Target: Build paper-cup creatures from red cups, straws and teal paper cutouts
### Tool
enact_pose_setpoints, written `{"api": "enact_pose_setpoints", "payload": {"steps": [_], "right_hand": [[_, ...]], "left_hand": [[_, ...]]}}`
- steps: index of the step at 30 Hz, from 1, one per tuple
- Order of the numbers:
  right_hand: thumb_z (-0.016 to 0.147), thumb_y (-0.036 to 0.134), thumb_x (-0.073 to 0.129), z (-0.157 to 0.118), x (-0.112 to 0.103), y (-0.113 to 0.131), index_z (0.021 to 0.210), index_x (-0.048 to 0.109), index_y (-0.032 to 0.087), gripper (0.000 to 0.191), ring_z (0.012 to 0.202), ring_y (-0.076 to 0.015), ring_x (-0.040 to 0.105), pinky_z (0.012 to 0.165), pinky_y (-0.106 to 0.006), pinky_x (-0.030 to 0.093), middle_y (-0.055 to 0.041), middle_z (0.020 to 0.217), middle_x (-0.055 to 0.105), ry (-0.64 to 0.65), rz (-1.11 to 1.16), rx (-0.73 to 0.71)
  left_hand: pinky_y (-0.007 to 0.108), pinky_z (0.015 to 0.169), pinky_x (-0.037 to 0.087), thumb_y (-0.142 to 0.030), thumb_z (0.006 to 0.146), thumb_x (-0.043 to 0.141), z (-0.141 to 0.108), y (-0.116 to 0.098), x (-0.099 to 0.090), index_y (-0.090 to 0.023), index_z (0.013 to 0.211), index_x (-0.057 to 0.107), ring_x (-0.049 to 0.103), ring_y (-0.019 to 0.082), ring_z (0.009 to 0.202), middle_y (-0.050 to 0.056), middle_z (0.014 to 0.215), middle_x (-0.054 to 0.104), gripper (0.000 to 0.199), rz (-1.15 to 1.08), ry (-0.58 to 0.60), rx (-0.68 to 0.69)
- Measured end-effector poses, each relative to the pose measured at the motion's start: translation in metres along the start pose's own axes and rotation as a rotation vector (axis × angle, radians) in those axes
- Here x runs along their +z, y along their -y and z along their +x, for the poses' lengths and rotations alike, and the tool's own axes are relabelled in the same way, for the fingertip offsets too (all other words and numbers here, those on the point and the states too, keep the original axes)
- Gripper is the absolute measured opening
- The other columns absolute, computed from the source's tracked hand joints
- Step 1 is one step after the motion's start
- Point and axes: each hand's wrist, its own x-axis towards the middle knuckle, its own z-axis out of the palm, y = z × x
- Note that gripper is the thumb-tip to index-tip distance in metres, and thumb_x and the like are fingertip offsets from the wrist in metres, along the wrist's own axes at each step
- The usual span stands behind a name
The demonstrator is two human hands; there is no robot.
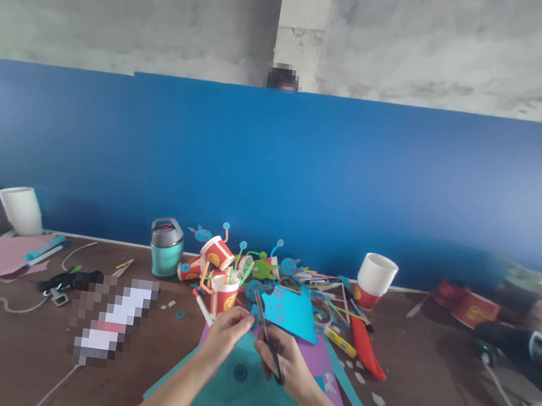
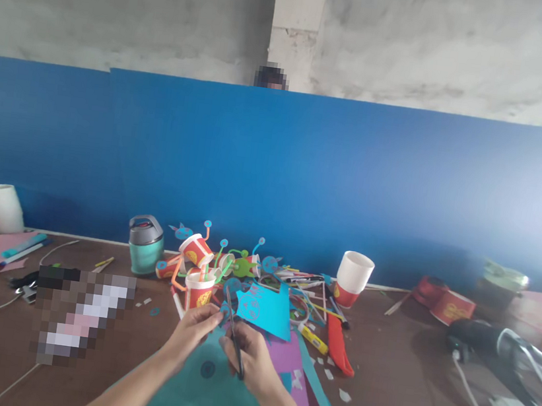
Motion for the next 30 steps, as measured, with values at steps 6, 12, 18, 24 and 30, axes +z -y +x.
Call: {"api": "enact_pose_setpoints", "payload": {"steps": [6, 12, 18, 24, 30], "right_hand": [[0.076, 0.054, 0.065, 0.003, -0.001, -0.004, 0.066, 0.048, 0.018, 0.041, 0.037, -0.007, 0.039, 0.038, -0.019, 0.031, 0.007, 0.044, 0.044, 0.009, 0.005, 0.022], [0.075, 0.051, 0.068, 0.004, 0.0, -0.008, 0.072, 0.052, 0.017, 0.038, 0.037, -0.0067, 0.04, 0.038, -0.018, 0.034, 0.0081, 0.048, 0.043, 0.008, 0.045, 0.044], [0.076, 0.049, 0.067, 0.002, 0.0, -0.011, 0.075, 0.054, 0.017, 0.035, 0.044, -0.0077, 0.045, 0.043, -0.019, 0.037, 0.0062, 0.053, 0.048, 0.026, 0.071, 0.0], [0.076, 0.048, 0.067, 0.004, 0.0, -0.008, 0.07, 0.052, 0.018, 0.035, 0.04, -0.007, 0.041, 0.04, -0.018, 0.033, 0.0076, 0.047, 0.044, 0.003, 0.011, 0.012], [0.077, 0.045, 0.066, 0.005, 0.0, -0.007, 0.068, 0.05, 0.018, 0.032, 0.037, -0.0061, 0.038, 0.037, -0.017, 0.031, 0.0084, 0.045, 0.043, 0.015, 0.002, 0.052]], "left_hand": [[0.022, 0.043, 0.017, -0.057, 0.065, 0.067, 0.0, 0.0, -0.001, -0.018, 0.061, 0.055, 0.027, 0.006, 0.041, -0.008, 0.048, 0.037, 0.041, 0.018, -0.024, -0.007], [0.022, 0.04, 0.021, -0.058, 0.071, 0.059, -0.001, 0.003, 0.003, -0.017, 0.062, 0.059, 0.034, 0.007, 0.038, -0.006, 0.045, 0.045, 0.042, 0.028, -0.053, -0.014], [0.021, 0.041, 0.027, -0.054, 0.069, 0.063, -0.001, -0.001, 0.004, -0.016, 0.062, 0.061, 0.039, 0.008, 0.041, -0.001, 0.051, 0.057, 0.039, 0.001, -0.019, 0.001], [0.021, 0.042, 0.028, -0.055, 0.068, 0.065, -0.001, -0.004, 0.004, -0.016, 0.059, 0.059, 0.039, 0.007, 0.04, -0.002, 0.05, 0.056, 0.04, -0.029, -0.014, -0.003], [0.021, 0.042, 0.027, -0.053, 0.066, 0.068, 0.0, -0.007, 0.002, -0.016, 0.057, 0.057, 0.039, 0.007, 0.039, -0.003, 0.047, 0.055, 0.039, -0.042, -0.02, -0.018]]}}
